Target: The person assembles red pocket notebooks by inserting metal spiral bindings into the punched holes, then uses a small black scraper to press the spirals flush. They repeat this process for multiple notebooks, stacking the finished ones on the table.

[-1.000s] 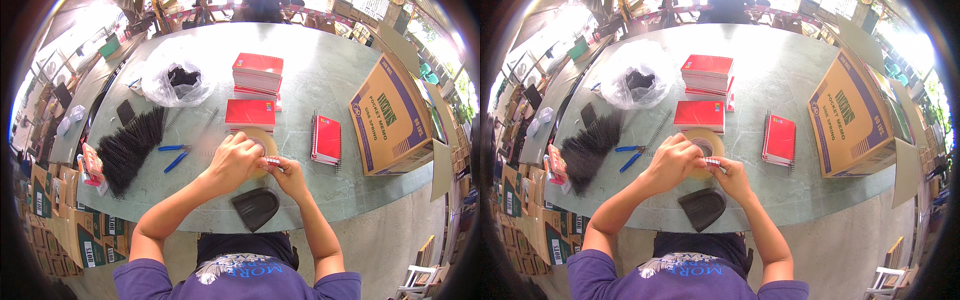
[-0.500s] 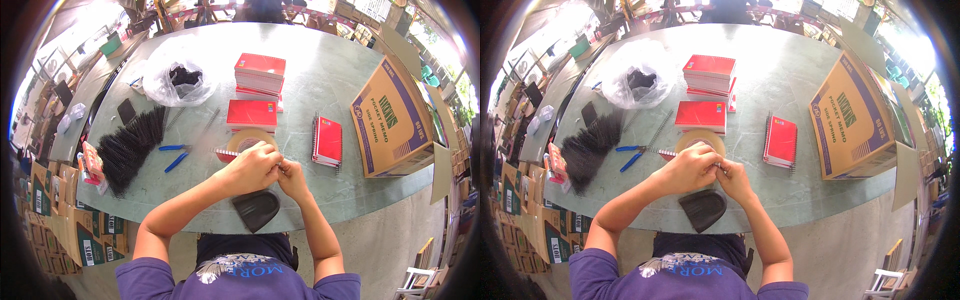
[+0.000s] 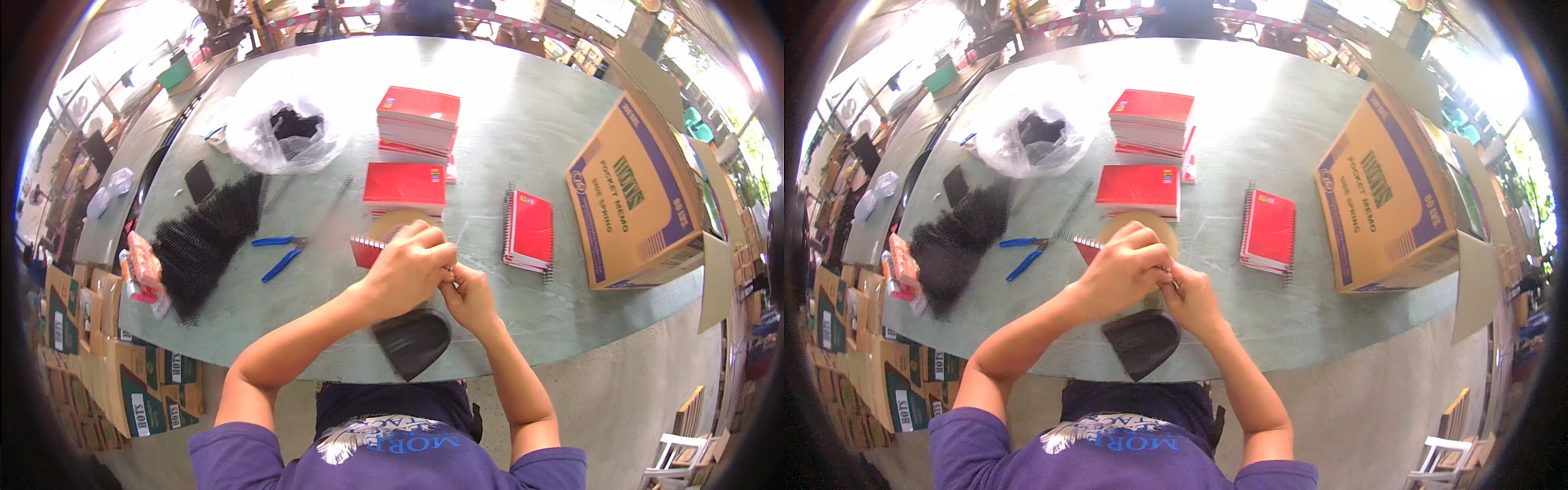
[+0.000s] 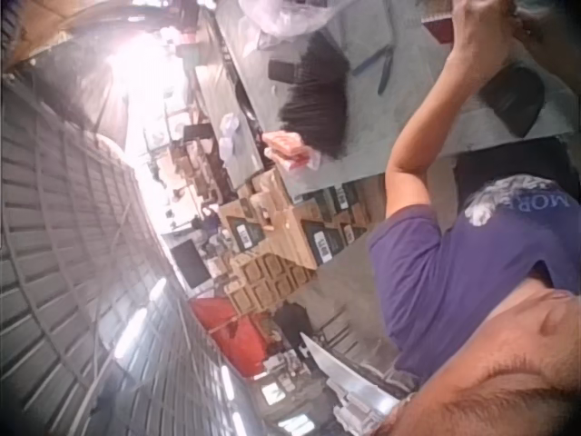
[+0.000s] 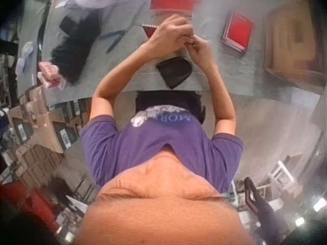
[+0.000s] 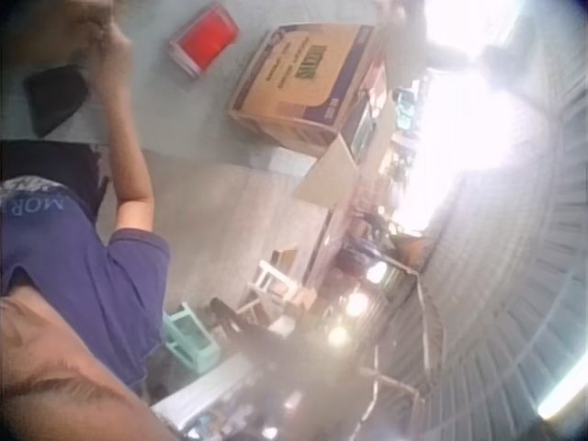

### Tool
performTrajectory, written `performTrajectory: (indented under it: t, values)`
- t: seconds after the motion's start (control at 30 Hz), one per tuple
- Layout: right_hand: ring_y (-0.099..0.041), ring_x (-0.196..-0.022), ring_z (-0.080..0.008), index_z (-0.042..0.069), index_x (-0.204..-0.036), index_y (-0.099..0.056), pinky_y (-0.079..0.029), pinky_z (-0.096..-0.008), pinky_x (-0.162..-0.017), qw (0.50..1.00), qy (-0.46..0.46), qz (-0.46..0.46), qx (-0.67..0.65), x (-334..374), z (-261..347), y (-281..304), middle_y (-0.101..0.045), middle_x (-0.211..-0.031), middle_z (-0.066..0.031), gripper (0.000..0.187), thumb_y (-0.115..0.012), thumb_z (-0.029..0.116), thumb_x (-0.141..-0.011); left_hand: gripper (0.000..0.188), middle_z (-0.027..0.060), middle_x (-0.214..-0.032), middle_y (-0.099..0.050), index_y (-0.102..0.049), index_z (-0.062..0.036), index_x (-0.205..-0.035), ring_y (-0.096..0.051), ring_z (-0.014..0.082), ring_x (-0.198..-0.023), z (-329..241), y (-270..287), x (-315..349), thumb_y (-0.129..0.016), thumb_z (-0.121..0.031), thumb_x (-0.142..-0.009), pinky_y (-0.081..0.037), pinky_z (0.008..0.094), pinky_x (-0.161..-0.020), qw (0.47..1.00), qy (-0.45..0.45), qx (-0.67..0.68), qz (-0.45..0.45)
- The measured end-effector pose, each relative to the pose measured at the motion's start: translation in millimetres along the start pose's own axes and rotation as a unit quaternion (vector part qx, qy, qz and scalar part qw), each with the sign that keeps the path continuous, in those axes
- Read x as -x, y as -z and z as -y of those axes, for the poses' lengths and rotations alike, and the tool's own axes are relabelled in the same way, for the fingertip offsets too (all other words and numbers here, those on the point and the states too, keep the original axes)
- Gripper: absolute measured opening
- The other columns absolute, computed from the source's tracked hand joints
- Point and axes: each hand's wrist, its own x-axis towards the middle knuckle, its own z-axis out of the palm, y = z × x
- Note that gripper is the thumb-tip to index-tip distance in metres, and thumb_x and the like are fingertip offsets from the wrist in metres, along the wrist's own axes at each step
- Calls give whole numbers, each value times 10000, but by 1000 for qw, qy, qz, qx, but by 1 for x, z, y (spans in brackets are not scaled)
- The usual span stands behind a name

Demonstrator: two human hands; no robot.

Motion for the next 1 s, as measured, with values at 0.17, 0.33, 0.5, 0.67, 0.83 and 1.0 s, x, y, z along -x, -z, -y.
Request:
performTrajectory:
  t: [0.17,0.33,0.5,0.67,0.83,1.0]
  values:
    - [-618,-1056,-281,37,-1180,-609,-482,-312,-865,956,100,-270,57,-17,2,71,-617,-1155,-183,372,-521,-56,-830,304,98,-1036,-595,-670,-93,-1007,-550,275,-980,-4,41,-2,-756,-148,-721,-456,369,-840,987,-5,-40,-156]
    - [-510,-1191,-337,79,-1222,-587,-396,-434,-1006,914,14,-78,397,2,-80,111,-576,-1247,-138,368,-585,165,-863,219,90,-990,-611,-681,-72,-919,-553,269,-972,21,48,18,-757,-102,-716,-465,367,-814,987,40,-51,-149]
    - [-481,-1222,-313,104,-1234,-579,-380,-429,-1021,903,8,-100,418,7,-75,98,-564,-1272,-104,381,-587,196,-864,165,85,-948,-622,-683,-59,-865,-563,252,-947,33,45,33,-748,-60,-713,-470,346,-784,985,83,-50,-143]
    - [-480,-1226,-314,120,-1228,-588,-395,-399,-1012,892,7,-89,444,4,-80,86,-546,-1298,-84,383,-615,171,-849,131,85,-878,-647,-691,-50,-863,-601,207,-805,42,57,45,-727,-48,-737,-486,310,-710,983,86,-29,-157]
    - [-615,-994,-298,79,-1105,-637,-486,-387,-859,917,-61,-31,393,-17,-31,109,-652,-1073,-114,284,-600,214,-857,109,116,-836,-679,-683,-17,-870,-640,178,-709,103,73,54,-688,-98,-797,-493,288,-645,958,206,-44,-194]
    - [-657,-818,-290,57,-1009,-670,-512,-385,-746,957,120,-92,249,-81,-13,40,-682,-906,-130,238,-650,205,-824,230,189,-914,-667,-674,-8,-924,-659,289,-835,196,11,51,-677,-210,-815,-507,388,-742,931,307,-76,-182]
